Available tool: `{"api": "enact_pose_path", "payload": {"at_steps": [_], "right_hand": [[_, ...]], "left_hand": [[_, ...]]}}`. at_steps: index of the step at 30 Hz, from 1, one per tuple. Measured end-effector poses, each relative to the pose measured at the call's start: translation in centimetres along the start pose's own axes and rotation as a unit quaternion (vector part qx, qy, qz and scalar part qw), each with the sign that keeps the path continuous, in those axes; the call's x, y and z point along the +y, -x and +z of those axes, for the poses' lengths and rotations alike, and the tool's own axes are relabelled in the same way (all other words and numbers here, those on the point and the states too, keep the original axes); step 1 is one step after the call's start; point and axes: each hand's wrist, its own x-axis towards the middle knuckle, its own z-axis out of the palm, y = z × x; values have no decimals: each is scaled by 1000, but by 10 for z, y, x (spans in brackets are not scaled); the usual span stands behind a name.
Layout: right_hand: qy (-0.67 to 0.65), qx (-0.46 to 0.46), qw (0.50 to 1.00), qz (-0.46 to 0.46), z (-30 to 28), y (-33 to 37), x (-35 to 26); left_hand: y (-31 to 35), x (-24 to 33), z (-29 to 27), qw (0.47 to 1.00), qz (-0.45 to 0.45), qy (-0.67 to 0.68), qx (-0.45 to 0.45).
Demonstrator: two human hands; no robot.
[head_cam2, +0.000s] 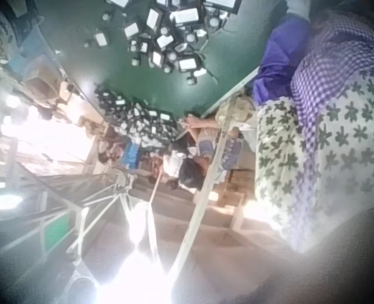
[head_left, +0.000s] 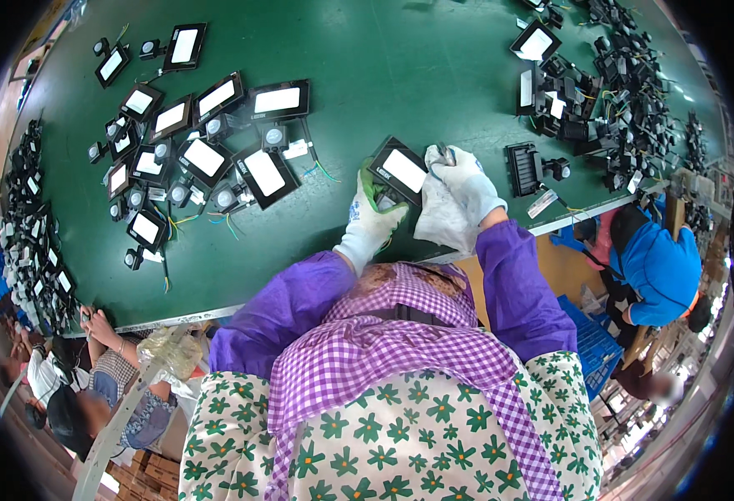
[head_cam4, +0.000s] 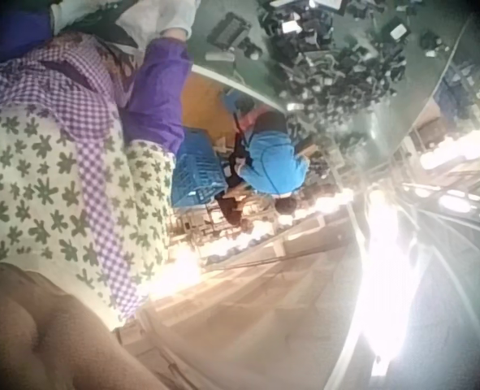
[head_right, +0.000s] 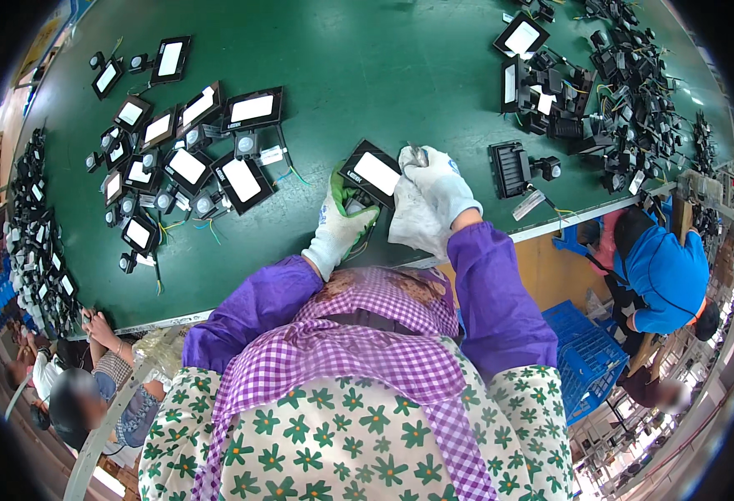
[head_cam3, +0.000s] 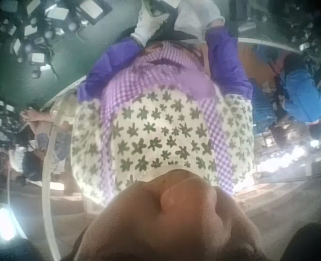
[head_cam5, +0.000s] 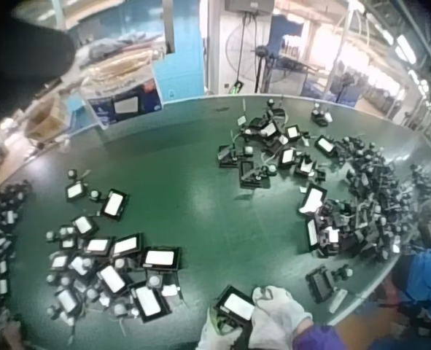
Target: The recorder uses a white cloth to wipe the glass and frame of several LED floodlight units on a factory assembly line.
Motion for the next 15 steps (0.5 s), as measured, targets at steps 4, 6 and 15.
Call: {"api": "enact_pose_path", "payload": {"at_steps": [4,6,15], "right_hand": [[-54,-13,998,40,-10,10,13],[18,14,1000,-5,-18,20,14],[358,235,900,-88,-14,48,16]], "left_hand": [[6,20,6,999,-29,-15,17],[2,7,1,999,-16,-33,20],[-17,25,0,985,-28,-151,-81]]}}
